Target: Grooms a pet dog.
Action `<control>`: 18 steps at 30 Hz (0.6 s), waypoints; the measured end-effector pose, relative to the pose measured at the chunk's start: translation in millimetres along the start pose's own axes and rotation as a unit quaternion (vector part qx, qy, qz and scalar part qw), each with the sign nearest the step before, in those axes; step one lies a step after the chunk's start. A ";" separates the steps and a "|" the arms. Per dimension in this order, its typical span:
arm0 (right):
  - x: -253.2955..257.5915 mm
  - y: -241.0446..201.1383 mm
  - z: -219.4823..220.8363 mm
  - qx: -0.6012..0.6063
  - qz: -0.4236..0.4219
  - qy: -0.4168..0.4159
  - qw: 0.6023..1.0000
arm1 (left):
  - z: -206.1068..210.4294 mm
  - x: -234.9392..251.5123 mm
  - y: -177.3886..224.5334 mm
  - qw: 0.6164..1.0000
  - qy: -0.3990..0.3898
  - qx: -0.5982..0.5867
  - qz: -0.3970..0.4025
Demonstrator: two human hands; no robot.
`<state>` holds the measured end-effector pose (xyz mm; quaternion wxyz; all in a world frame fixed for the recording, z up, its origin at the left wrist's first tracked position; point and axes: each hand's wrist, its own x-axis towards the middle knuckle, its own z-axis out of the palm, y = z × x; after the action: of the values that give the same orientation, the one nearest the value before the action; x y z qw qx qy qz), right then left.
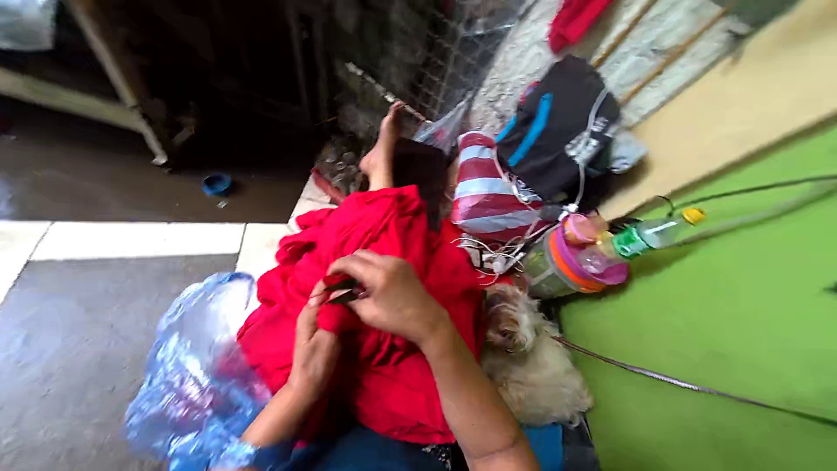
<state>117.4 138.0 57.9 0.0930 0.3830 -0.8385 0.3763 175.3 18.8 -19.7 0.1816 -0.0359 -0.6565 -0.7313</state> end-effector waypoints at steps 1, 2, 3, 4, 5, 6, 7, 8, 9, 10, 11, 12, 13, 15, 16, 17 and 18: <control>-0.6 -6.2 -0.5 -0.032 -0.008 0.019 0.999 | 0.4 0.4 0.8 0.999 0.009 -0.024 -0.029; -1.8 -13.5 -1.8 -0.057 -0.015 0.042 0.997 | 1.1 1.5 3.3 0.996 0.015 -0.056 -0.062; -3.9 -21.6 -4.2 -0.068 -0.014 0.050 0.996 | 2.5 2.5 6.6 0.991 0.024 -0.091 -0.099; -7.1 -29.3 -6.9 -0.071 -0.006 0.037 0.997 | 2.7 2.6 8.6 0.984 0.030 -0.126 -0.125; -11.1 -35.7 -8.4 -0.074 0.010 0.003 0.997 | 1.1 1.5 8.6 0.977 0.028 -0.158 -0.138; -15.0 -39.3 -7.5 -0.084 0.030 -0.039 0.995 | -1.5 0.2 6.8 0.971 0.028 -0.187 -0.146; -18.5 -39.2 -3.7 -0.096 0.046 -0.073 0.992 | -2.5 0.5 5.1 0.965 0.040 -0.204 -0.158; -22.1 -35.2 2.9 -0.106 0.045 -0.071 0.991 | -2.3 0.9 5.1 0.961 0.057 -0.205 -0.177; -26.0 -28.4 11.4 -0.115 0.025 -0.032 0.993 | -1.8 1.0 5.6 0.958 0.078 -0.197 -0.192; -28.9 -22.5 18.1 -0.115 0.005 0.007 0.993 | -2.2 0.2 5.7 0.959 0.084 -0.189 -0.192; -31.1 -19.2 22.5 -0.105 -0.010 0.033 0.994 | -3.0 -1.2 6.8 0.964 0.078 -0.180 -0.181; -33.0 -17.5 25.2 -0.090 -0.016 0.045 0.995 | -3.2 -2.2 8.5 0.969 0.069 -0.168 -0.166; -34.3 -16.4 26.8 -0.073 -0.016 0.054 0.996 | -2.0 -2.3 11.5 0.975 0.065 -0.151 -0.152; -35.2 -13.7 28.8 -0.038 -0.006 0.085 0.996 | 0.1 -1.3 13.5 0.986 0.059 -0.099 -0.124; -35.1 -12.6 29.2 -0.023 0.002 0.103 0.994 | -0.5 -0.4 11.0 0.990 0.053 -0.074 -0.106; -35.1 -11.9 29.3 -0.013 0.013 0.120 0.993 | -1.1 1.1 7.5 0.993 0.053 -0.058 -0.089; -35.9 -11.4 29.3 -0.010 0.025 0.137 0.990 | -1.3 2.4 3.5 0.995 0.050 -0.045 -0.073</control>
<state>154.1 133.1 27.9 0.2013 0.3059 -0.8310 0.4188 174.4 16.7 -15.8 0.1590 0.0404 -0.6142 -0.7719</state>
